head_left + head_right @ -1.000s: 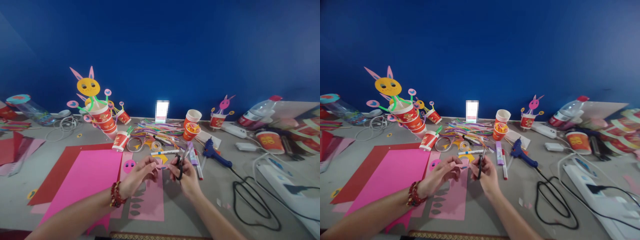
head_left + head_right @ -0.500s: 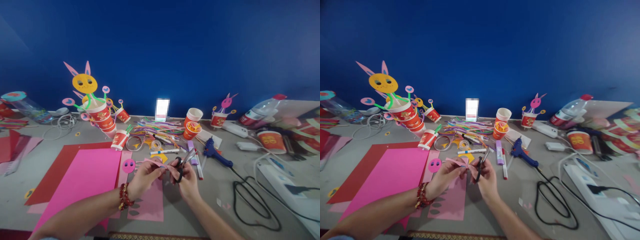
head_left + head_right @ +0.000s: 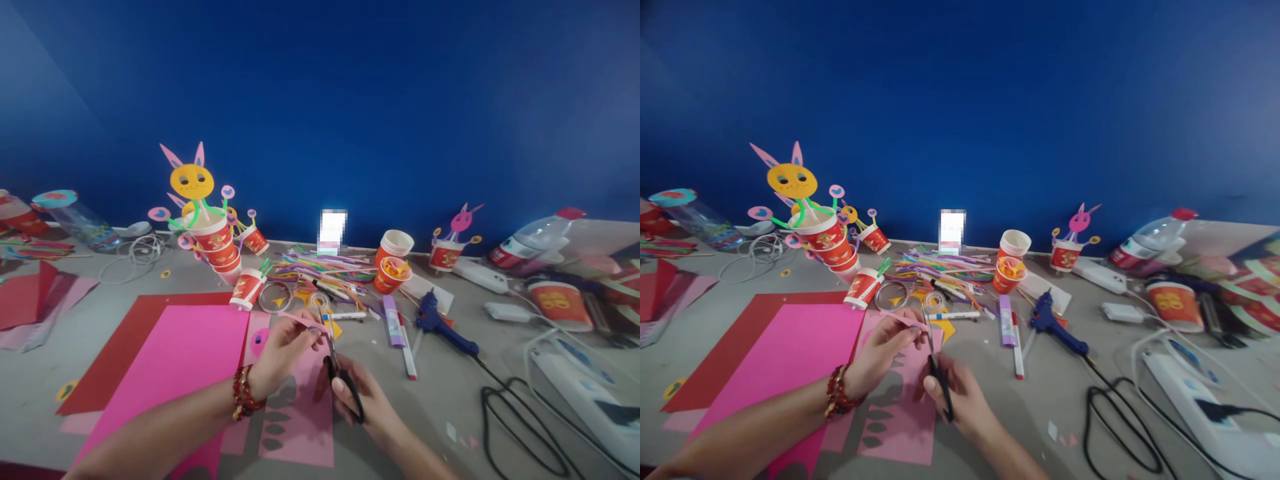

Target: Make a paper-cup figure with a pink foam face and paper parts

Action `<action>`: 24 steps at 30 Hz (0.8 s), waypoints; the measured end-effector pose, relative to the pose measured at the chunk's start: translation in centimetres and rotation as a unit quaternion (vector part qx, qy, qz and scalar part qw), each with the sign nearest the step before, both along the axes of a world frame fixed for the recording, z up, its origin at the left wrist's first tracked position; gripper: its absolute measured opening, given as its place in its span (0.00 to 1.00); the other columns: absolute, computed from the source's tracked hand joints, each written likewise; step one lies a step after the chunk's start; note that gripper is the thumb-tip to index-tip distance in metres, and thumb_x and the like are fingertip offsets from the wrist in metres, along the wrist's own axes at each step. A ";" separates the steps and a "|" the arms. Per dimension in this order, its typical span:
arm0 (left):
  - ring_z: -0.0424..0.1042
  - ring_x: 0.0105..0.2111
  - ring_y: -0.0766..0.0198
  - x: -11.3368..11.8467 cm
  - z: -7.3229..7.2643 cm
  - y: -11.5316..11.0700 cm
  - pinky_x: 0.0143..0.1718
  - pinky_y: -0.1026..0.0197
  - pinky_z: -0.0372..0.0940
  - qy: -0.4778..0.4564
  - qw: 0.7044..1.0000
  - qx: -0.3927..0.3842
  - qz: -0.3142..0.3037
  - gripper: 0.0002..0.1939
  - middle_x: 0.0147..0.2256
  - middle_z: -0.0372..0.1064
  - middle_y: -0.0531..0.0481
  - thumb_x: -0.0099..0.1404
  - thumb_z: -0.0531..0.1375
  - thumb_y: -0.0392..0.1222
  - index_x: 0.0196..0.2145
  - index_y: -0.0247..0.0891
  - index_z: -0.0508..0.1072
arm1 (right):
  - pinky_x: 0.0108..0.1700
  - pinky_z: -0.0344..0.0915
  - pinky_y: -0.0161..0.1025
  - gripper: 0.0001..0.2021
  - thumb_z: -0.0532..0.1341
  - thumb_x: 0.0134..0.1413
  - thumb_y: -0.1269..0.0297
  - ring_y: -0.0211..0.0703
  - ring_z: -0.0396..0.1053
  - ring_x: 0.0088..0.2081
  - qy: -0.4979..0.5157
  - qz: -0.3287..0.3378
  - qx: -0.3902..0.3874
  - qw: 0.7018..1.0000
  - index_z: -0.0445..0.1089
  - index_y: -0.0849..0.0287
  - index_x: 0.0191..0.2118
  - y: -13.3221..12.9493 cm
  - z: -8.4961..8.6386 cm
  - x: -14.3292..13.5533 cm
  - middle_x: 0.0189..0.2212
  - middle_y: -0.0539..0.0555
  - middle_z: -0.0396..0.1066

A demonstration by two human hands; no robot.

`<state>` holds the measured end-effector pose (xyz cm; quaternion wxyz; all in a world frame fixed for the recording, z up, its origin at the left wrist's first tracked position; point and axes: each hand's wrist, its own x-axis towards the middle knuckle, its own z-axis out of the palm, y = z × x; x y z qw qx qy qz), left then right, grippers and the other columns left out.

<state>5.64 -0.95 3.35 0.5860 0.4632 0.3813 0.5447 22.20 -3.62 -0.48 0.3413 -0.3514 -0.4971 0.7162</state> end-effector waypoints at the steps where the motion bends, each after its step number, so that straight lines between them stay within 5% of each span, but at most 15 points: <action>1: 0.68 0.29 0.66 0.0 0.0 -0.1 0.31 0.63 0.64 -0.001 1.000 -0.005 -0.003 0.10 0.32 0.68 0.50 0.60 0.64 0.45 0.30 0.35 0.75 | 0.14 0.44 0.27 0.27 0.64 0.46 0.37 0.26 0.50 0.14 0.000 0.003 0.005 1.000 0.66 0.61 0.30 0.0 0.0 0.0 0.20 0.46 0.63; 7: 0.68 0.29 0.66 0.1 0.2 -0.3 0.32 0.64 0.65 -0.008 1.000 -0.006 -0.020 0.09 0.32 0.69 0.49 0.62 0.63 0.43 0.30 0.34 0.74 | 0.14 0.44 0.27 0.27 0.66 0.45 0.38 0.25 0.47 0.14 0.011 -0.039 -0.015 0.999 0.66 0.60 0.32 0.2 0.1 0.4 0.21 0.46 0.64; 14: 0.69 0.30 0.65 0.0 0.7 -0.3 0.33 0.62 0.65 0.001 0.999 -0.014 -0.033 0.08 0.30 0.68 0.50 0.62 0.61 0.42 0.29 0.34 0.73 | 0.14 0.43 0.27 0.26 0.64 0.47 0.38 0.27 0.49 0.14 0.001 0.014 0.000 1.000 0.66 0.61 0.31 0.2 -0.2 0.5 0.20 0.46 0.62; 24: 0.68 0.30 0.64 0.0 0.6 -0.3 0.34 0.61 0.63 0.017 0.997 -0.020 -0.069 0.08 0.28 0.67 0.52 0.61 0.60 0.41 0.27 0.36 0.67 | 0.12 0.41 0.27 0.27 0.66 0.44 0.37 0.25 0.46 0.12 -0.004 -0.008 -0.045 0.999 0.65 0.60 0.30 0.0 -0.6 0.5 0.18 0.43 0.60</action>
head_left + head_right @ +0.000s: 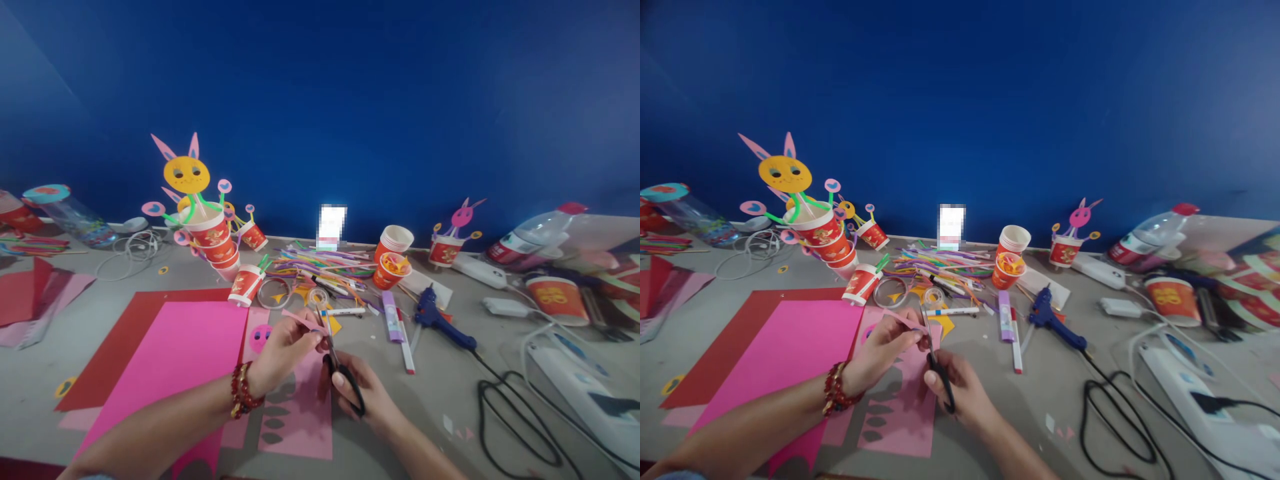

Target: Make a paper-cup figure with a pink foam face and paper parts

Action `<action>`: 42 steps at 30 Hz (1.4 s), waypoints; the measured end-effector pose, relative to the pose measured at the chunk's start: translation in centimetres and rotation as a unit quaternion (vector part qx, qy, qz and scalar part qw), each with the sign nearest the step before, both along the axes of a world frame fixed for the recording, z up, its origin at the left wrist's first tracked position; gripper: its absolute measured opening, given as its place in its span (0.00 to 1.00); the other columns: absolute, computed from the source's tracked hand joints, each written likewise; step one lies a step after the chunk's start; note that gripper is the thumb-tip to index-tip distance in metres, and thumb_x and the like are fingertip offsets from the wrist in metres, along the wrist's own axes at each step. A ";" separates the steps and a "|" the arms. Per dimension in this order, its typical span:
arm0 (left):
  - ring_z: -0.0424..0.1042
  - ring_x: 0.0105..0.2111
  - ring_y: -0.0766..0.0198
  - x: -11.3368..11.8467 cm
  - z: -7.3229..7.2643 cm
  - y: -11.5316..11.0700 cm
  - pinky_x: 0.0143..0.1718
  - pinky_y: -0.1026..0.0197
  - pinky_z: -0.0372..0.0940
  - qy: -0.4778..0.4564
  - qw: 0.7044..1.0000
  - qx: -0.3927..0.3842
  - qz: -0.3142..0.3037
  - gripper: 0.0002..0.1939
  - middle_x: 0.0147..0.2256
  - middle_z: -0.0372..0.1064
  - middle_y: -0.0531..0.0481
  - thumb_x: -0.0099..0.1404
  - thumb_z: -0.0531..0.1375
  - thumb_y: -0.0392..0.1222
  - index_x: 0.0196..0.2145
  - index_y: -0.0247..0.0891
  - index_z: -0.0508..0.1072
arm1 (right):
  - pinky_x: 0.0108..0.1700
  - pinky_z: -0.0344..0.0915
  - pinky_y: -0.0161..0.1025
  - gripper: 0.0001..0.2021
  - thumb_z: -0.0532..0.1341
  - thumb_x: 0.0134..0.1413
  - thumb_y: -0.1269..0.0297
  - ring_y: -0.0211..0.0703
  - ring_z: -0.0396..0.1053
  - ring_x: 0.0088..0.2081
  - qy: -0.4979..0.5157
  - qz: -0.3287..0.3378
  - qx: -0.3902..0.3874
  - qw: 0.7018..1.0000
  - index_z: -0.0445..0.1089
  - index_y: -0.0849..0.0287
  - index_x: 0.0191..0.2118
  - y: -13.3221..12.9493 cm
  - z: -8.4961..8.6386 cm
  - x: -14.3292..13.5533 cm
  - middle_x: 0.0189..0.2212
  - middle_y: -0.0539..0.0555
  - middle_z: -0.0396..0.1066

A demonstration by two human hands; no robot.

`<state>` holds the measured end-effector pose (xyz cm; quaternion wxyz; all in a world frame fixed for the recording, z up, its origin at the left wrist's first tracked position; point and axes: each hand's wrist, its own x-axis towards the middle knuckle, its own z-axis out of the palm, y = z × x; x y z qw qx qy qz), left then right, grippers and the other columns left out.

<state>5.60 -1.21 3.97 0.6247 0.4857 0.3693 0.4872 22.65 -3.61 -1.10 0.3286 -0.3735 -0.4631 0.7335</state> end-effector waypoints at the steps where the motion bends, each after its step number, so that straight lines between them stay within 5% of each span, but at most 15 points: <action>1: 0.68 0.30 0.64 0.0 0.0 0.0 0.34 0.61 0.63 -0.002 1.000 0.000 -0.001 0.08 0.28 0.67 0.52 0.61 0.60 0.41 0.27 0.36 0.68 | 0.12 0.40 0.27 0.27 0.66 0.44 0.37 0.25 0.46 0.11 0.000 0.001 0.001 1.000 0.65 0.60 0.30 0.0 0.1 0.0 0.18 0.44 0.62; 9: 0.68 0.30 0.64 -0.2 0.3 0.1 0.34 0.62 0.62 0.006 1.000 0.002 -0.008 0.06 0.27 0.67 0.52 0.61 0.59 0.40 0.28 0.36 0.68 | 0.12 0.42 0.26 0.28 0.65 0.44 0.36 0.26 0.47 0.11 -0.008 0.018 0.013 1.000 0.65 0.61 0.30 0.2 0.2 0.1 0.17 0.47 0.67; 23: 0.69 0.30 0.64 -0.7 0.2 0.5 0.34 0.62 0.63 0.000 0.999 0.018 -0.027 0.06 0.27 0.68 0.52 0.61 0.60 0.40 0.28 0.35 0.69 | 0.15 0.40 0.29 0.28 0.65 0.43 0.36 0.27 0.46 0.13 -0.031 0.028 0.026 0.999 0.65 0.60 0.29 0.5 0.2 0.4 0.15 0.42 0.57; 33: 0.70 0.30 0.64 -0.8 0.0 0.5 0.35 0.61 0.64 -0.010 0.999 0.015 -0.035 0.04 0.28 0.68 0.52 0.62 0.60 0.38 0.30 0.35 0.71 | 0.20 0.46 0.30 0.27 0.62 0.48 0.36 0.35 0.63 0.16 -0.044 0.065 0.070 0.994 0.63 0.60 0.28 0.9 -0.2 0.6 0.16 0.48 0.68; 42: 0.71 0.30 0.63 -1.0 0.3 0.7 0.34 0.61 0.66 0.002 0.999 0.008 -0.034 0.05 0.28 0.70 0.51 0.60 0.61 0.39 0.30 0.34 0.72 | 0.21 0.46 0.30 0.27 0.63 0.48 0.36 0.37 0.64 0.17 -0.040 0.077 0.069 0.994 0.63 0.60 0.28 1.0 -0.5 0.9 0.16 0.50 0.70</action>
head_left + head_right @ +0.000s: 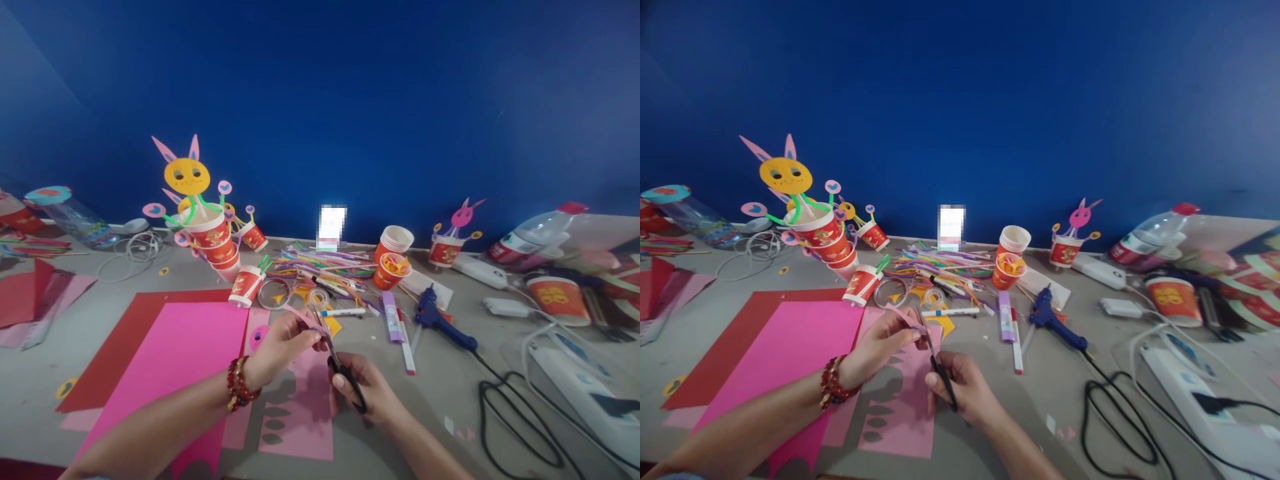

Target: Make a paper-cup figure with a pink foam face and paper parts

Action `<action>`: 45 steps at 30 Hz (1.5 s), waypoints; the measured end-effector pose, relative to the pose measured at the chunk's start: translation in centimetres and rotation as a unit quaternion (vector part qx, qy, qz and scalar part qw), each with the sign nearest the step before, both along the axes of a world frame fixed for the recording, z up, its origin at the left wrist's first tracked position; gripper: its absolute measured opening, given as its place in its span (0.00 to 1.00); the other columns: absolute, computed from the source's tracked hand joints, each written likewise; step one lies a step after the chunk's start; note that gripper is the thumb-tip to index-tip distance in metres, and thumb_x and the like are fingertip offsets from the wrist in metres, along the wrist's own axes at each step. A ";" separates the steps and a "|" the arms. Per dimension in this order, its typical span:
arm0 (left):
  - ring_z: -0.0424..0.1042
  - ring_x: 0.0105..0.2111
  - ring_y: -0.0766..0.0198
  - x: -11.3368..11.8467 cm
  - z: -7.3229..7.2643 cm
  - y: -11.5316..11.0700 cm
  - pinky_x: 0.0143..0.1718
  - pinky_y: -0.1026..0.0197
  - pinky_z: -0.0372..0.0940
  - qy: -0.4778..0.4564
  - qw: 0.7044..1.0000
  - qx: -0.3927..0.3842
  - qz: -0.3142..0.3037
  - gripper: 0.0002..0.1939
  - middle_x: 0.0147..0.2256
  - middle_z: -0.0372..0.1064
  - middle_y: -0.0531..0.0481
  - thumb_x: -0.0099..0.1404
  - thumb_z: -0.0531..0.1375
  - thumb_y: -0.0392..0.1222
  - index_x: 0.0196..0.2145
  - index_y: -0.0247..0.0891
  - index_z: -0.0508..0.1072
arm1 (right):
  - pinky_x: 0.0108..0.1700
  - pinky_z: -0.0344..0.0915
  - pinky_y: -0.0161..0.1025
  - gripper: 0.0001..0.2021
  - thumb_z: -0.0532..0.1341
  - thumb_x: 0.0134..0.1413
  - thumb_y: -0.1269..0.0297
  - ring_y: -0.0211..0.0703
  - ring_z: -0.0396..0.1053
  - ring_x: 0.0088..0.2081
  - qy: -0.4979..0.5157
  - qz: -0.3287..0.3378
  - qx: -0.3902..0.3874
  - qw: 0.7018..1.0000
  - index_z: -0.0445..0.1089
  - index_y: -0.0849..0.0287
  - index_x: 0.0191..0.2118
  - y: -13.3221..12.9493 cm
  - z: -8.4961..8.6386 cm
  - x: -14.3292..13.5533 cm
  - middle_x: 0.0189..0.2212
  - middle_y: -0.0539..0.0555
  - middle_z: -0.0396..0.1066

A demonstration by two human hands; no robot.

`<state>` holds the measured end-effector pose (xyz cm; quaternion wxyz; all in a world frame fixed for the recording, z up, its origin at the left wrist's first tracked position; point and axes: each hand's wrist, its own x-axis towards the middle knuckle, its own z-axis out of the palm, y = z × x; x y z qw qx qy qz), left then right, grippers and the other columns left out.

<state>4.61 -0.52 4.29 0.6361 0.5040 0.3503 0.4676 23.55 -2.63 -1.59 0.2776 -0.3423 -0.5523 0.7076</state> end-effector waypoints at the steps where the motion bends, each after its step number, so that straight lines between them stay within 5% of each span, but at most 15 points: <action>1: 0.72 0.30 0.63 0.0 0.0 0.0 0.34 0.61 0.66 0.000 1.000 0.000 0.000 0.05 0.28 0.70 0.51 0.60 0.61 0.39 0.30 0.34 0.73 | 0.20 0.45 0.30 0.27 0.63 0.47 0.36 0.36 0.64 0.17 -0.002 0.001 0.000 1.000 0.63 0.60 0.28 0.0 0.0 0.0 0.16 0.50 0.71; 13: 0.73 0.30 0.64 -0.1 -1.1 0.0 0.35 0.61 0.67 -0.032 0.999 -0.001 0.007 0.02 0.30 0.72 0.51 0.62 0.60 0.35 0.31 0.35 0.70 | 0.19 0.44 0.31 0.29 0.63 0.44 0.33 0.35 0.62 0.16 -0.027 0.009 -0.004 1.000 0.61 0.58 0.26 0.4 0.4 0.0 0.15 0.50 0.70; 45: 0.72 0.29 0.66 0.0 -0.5 0.0 0.34 0.64 0.67 -0.008 0.999 -0.001 0.033 0.04 0.29 0.71 0.51 0.61 0.61 0.38 0.33 0.34 0.72 | 0.19 0.43 0.31 0.29 0.62 0.44 0.32 0.33 0.55 0.14 -0.043 0.014 -0.001 0.999 0.61 0.58 0.26 0.4 0.1 0.1 0.14 0.49 0.69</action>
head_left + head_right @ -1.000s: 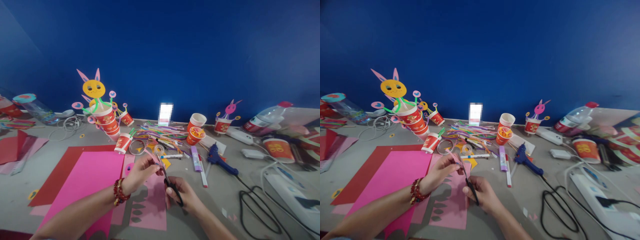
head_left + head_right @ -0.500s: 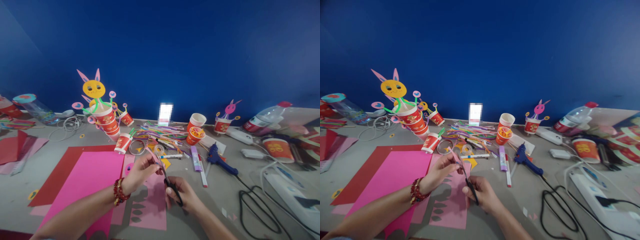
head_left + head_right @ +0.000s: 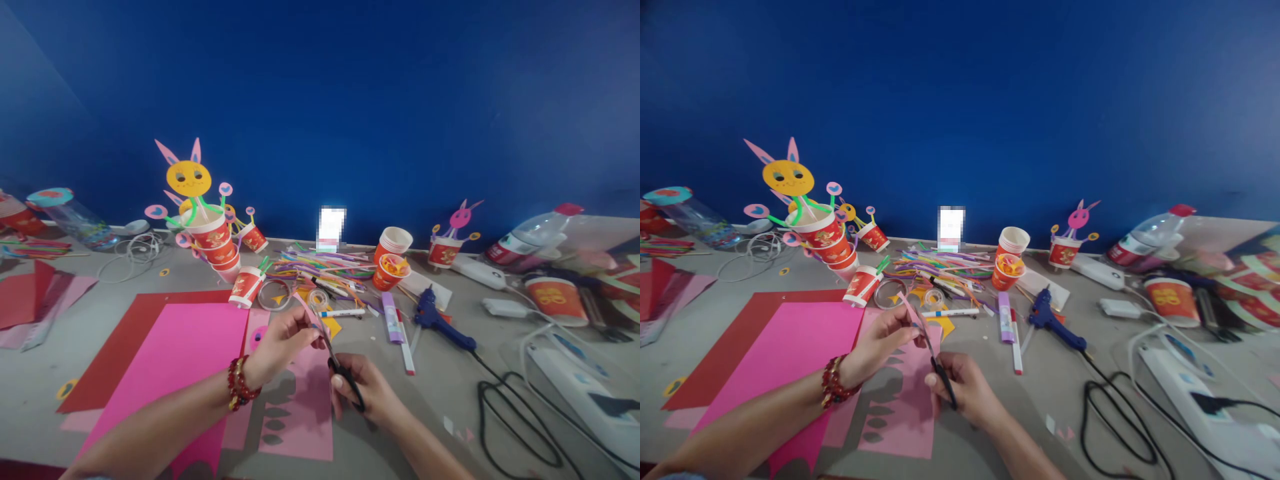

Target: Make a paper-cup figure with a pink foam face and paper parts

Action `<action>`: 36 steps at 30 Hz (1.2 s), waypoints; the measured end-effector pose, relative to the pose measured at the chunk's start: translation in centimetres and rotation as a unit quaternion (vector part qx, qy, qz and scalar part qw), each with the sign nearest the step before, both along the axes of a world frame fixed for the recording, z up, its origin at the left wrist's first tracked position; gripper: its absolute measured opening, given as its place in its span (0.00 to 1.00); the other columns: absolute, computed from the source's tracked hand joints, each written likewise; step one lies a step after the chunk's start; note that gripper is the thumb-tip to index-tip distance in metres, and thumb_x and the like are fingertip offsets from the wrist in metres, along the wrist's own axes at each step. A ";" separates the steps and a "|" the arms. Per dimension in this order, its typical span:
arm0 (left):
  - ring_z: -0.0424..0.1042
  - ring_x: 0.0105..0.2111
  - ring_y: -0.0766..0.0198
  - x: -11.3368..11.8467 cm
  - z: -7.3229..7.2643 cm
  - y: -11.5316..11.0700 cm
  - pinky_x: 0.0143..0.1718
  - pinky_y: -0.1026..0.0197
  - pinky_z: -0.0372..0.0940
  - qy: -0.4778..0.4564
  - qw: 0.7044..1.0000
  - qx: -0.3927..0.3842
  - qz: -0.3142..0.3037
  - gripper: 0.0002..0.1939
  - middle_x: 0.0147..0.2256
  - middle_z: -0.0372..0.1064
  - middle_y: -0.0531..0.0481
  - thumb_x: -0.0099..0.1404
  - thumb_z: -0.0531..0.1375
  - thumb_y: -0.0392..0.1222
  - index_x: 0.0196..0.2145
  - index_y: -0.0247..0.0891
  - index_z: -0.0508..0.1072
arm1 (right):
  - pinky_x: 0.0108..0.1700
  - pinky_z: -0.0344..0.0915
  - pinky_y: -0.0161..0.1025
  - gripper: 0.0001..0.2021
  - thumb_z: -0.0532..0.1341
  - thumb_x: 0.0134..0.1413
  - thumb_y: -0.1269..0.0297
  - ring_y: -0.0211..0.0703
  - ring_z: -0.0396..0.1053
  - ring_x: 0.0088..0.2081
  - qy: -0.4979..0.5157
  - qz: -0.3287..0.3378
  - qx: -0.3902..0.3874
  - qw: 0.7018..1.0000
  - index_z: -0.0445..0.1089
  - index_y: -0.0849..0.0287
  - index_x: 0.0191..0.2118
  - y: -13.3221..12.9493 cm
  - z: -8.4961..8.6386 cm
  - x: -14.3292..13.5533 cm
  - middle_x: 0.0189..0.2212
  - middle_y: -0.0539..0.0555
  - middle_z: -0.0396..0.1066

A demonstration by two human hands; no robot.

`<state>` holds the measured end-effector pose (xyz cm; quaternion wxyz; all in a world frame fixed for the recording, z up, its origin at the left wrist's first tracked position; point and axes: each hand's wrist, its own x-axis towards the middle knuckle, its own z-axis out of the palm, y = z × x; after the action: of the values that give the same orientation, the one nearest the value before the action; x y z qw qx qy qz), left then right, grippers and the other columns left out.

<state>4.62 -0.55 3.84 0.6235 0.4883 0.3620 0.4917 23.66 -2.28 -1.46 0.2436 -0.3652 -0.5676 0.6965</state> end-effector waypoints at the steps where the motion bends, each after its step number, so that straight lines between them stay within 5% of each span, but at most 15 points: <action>1: 0.72 0.29 0.66 0.0 0.0 0.0 0.34 0.63 0.67 0.001 1.000 -0.001 0.000 0.04 0.29 0.72 0.51 0.61 0.61 0.38 0.33 0.34 0.72 | 0.19 0.43 0.31 0.29 0.62 0.44 0.32 0.32 0.54 0.14 -0.002 0.001 0.000 1.000 0.60 0.58 0.26 0.0 0.0 0.0 0.14 0.49 0.69; 36: 0.70 0.28 0.65 0.0 0.4 0.1 0.33 0.62 0.66 0.015 1.000 0.009 0.003 0.09 0.26 0.69 0.51 0.60 0.63 0.44 0.28 0.35 0.69 | 0.18 0.43 0.31 0.30 0.60 0.43 0.30 0.32 0.52 0.14 -0.010 0.010 0.003 1.000 0.59 0.57 0.25 -0.1 0.6 -0.2 0.13 0.48 0.68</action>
<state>4.64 -0.49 4.23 0.6126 0.4999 0.3682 0.4891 23.49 -2.37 -0.89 0.2315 -0.3658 -0.5761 0.6933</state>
